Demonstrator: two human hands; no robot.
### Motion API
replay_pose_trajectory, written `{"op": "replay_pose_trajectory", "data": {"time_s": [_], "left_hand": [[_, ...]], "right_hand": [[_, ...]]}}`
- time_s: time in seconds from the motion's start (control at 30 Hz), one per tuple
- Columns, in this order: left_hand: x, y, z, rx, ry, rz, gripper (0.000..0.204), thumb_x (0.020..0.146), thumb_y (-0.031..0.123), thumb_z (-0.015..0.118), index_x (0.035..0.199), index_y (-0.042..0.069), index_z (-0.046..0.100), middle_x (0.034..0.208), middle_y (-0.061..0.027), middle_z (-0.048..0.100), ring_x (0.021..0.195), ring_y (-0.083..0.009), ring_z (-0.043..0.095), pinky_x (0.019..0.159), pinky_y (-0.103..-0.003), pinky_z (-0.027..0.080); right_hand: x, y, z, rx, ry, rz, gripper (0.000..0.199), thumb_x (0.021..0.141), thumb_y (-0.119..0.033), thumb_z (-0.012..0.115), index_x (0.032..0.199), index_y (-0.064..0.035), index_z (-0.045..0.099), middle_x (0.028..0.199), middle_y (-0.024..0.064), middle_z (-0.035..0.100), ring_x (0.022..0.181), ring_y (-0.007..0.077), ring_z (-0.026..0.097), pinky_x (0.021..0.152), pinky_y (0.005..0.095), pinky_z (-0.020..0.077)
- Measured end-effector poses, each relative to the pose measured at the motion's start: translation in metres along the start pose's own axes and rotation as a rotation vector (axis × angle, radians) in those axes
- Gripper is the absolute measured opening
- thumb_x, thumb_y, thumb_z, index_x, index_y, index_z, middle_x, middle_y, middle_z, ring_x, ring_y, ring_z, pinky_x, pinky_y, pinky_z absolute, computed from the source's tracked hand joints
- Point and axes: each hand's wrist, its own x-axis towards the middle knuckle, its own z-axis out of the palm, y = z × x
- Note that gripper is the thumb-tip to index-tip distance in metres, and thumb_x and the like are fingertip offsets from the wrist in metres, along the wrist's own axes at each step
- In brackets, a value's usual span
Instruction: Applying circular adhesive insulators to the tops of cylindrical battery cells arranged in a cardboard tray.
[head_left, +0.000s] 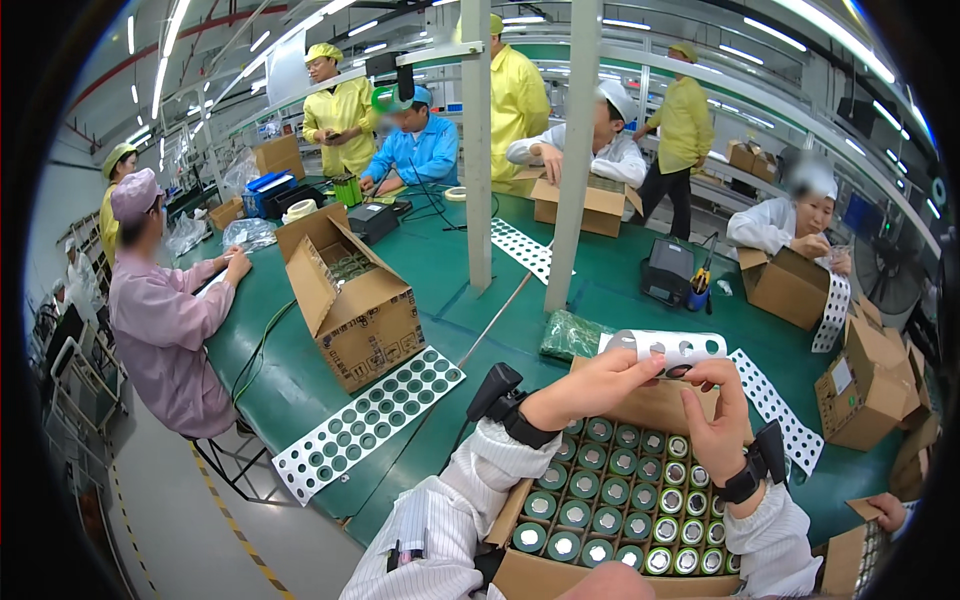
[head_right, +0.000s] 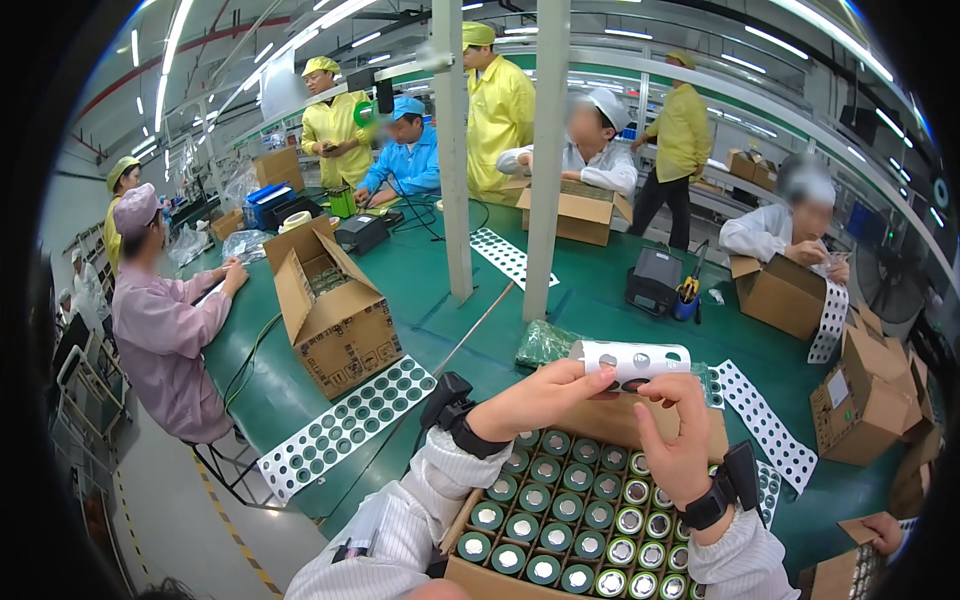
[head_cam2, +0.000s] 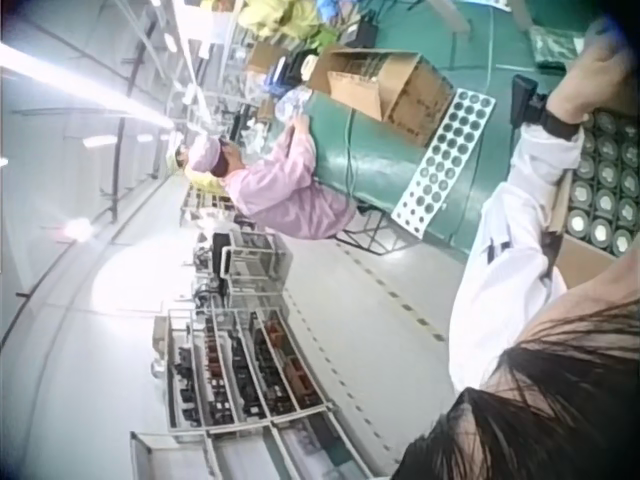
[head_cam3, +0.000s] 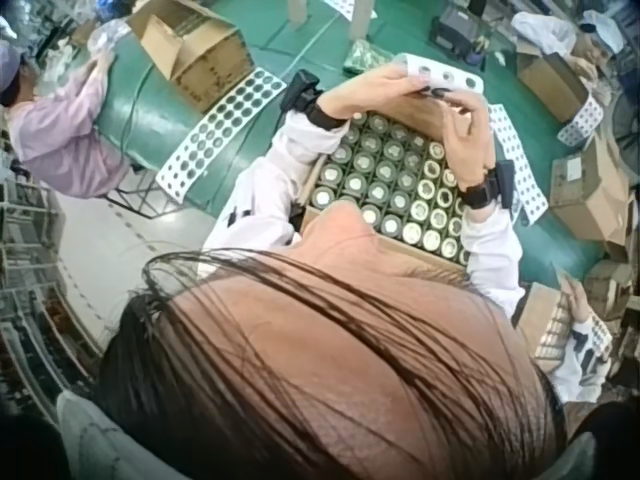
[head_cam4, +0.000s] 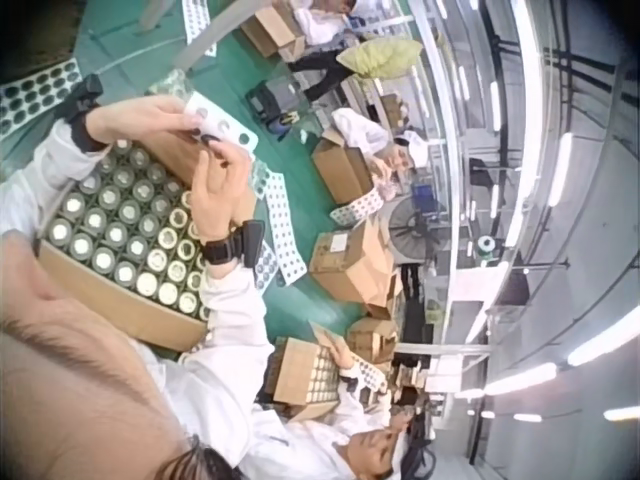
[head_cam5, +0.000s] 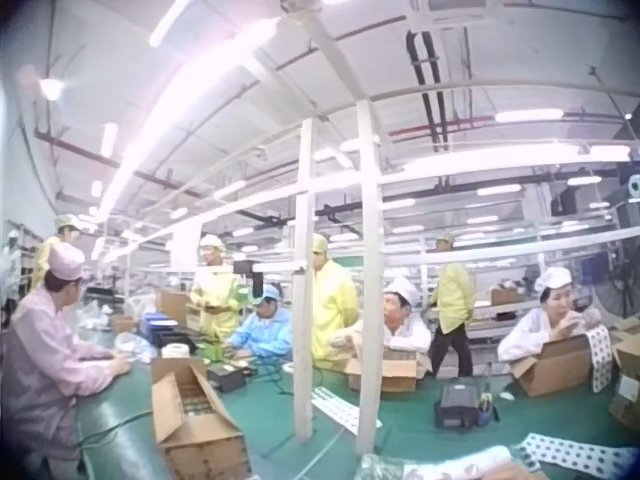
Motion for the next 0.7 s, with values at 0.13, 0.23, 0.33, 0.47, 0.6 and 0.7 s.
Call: {"op": "replay_pose_trajectory", "data": {"time_s": [0.13,0.23,0.33,0.47,0.6,0.7], "left_hand": [[-0.001,0.005,-0.002,0.071,0.024,-0.039,0.046,0.102,0.036,0.047,0.118,-0.005,0.061,0.107,-0.0029,0.062,0.101,-0.0093,0.055,0.091,-0.026,0.045],[0.000,0.003,0.002,0.021,0.053,-0.007,0.046,0.101,0.037,0.049,0.113,-0.005,0.063,0.105,-0.0029,0.063,0.099,-0.0089,0.055,0.088,-0.025,0.045],[0.000,0.003,0.000,0.048,0.036,-0.007,0.046,0.101,0.037,0.049,0.116,-0.005,0.062,0.106,-0.0028,0.062,0.099,-0.0088,0.055,0.087,-0.025,0.045],[0.003,-0.005,0.000,-0.006,0.008,0.053,0.045,0.102,0.036,0.048,0.121,-0.004,0.059,0.108,-0.0020,0.062,0.099,-0.0086,0.054,0.087,-0.026,0.045],[0.005,-0.004,0.000,0.028,-0.001,0.022,0.046,0.102,0.036,0.047,0.123,-0.003,0.058,0.108,-0.0014,0.061,0.099,-0.0084,0.054,0.088,-0.026,0.045],[0.008,-0.011,-0.002,0.011,-0.020,0.034,0.045,0.102,0.035,0.047,0.123,-0.003,0.058,0.109,-0.0012,0.061,0.099,-0.0083,0.054,0.089,-0.026,0.045]], "right_hand": [[0.000,0.004,0.004,0.011,-0.004,0.010,0.023,0.078,0.005,0.063,0.099,-0.0049,0.058,0.097,0.0058,0.058,0.087,0.0172,0.052,0.075,0.0274,0.0402],[-0.001,0.006,0.005,0.007,-0.008,0.011,0.024,0.078,0.005,0.063,0.099,-0.0048,0.057,0.097,0.0056,0.058,0.087,0.0165,0.052,0.075,0.0270,0.0400],[-0.001,0.005,0.005,0.004,-0.016,0.003,0.024,0.079,0.005,0.062,0.099,-0.0047,0.057,0.097,0.0057,0.057,0.087,0.0163,0.052,0.075,0.0269,0.0400],[-0.002,0.002,0.006,0.009,-0.023,0.013,0.023,0.079,0.006,0.062,0.099,-0.0046,0.057,0.097,0.0058,0.058,0.086,0.0159,0.052,0.074,0.0266,0.0397],[-0.002,0.003,0.005,0.016,-0.016,0.010,0.022,0.079,0.006,0.062,0.099,-0.0045,0.057,0.097,0.0060,0.058,0.086,0.0156,0.052,0.074,0.0265,0.0395],[-0.002,0.003,0.005,0.015,-0.015,0.010,0.022,0.079,0.006,0.062,0.099,-0.0044,0.057,0.097,0.0061,0.058,0.085,0.0153,0.052,0.074,0.0263,0.0393]]}}
